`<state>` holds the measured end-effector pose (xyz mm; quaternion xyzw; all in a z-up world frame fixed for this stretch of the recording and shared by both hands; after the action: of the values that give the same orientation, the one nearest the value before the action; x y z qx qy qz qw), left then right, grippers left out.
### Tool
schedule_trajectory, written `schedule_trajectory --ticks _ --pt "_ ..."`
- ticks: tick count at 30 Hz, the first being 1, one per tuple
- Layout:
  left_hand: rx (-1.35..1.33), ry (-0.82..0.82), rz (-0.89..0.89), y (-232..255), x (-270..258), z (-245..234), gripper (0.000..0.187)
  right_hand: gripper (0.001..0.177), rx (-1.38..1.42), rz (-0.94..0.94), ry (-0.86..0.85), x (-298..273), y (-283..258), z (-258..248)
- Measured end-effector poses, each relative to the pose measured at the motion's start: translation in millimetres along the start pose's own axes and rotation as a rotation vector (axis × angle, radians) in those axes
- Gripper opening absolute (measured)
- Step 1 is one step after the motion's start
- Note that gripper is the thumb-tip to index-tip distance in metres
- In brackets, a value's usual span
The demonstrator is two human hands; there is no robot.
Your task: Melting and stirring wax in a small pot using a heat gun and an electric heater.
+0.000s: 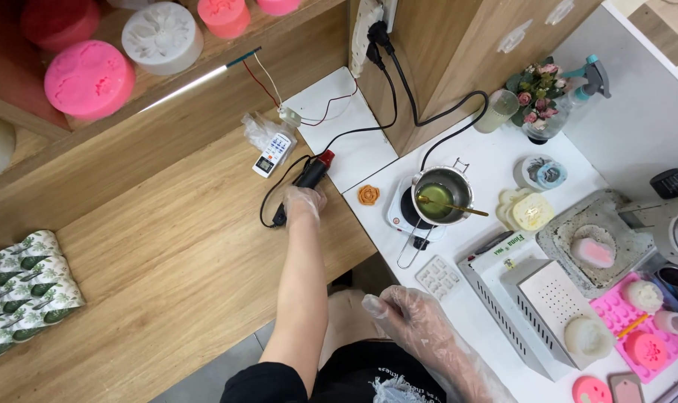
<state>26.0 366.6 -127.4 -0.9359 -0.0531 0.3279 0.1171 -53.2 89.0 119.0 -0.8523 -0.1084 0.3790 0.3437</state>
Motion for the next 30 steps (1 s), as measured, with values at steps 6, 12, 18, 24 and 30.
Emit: schedule_trajectory --ticks 6,12,18,24,30 --pt "-1.342 0.753 -0.392 13.3 -105.3 -115.5 0.062 0.040 0.113 -0.062 0.129 -2.1 41.2 -30.1" --pt "-2.473 1.356 -0.678 41.6 -187.6 -129.6 0.056 0.042 0.121 0.010 0.212 -9.4 51.2 -78.3" --pt "-1.874 1.315 -0.145 116.5 -215.3 -215.7 0.064 0.060 0.360 -0.896 0.701 -66.4 -62.9 -124.0" --pt "-1.475 1.427 0.636 177.4 -254.1 -288.5 0.047 0.057 0.625 -0.848 0.934 -80.3 -41.8 -137.8" --pt "-1.004 1.174 0.987 231.2 -236.7 -319.8 0.127 0.055 0.403 -0.737 1.448 -104.5 66.4 -198.6"
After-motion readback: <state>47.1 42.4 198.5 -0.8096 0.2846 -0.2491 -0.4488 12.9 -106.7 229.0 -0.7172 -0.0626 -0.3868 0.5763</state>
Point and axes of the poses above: each hand's wrist, its own x-axis towards the middle knuckle, its own z-axis out of the palm, y = z × x, the point moved 5 cm from there along x, towards the middle knuckle, and after that the axes turned 8 degrees about y, right-handed, at the moved point
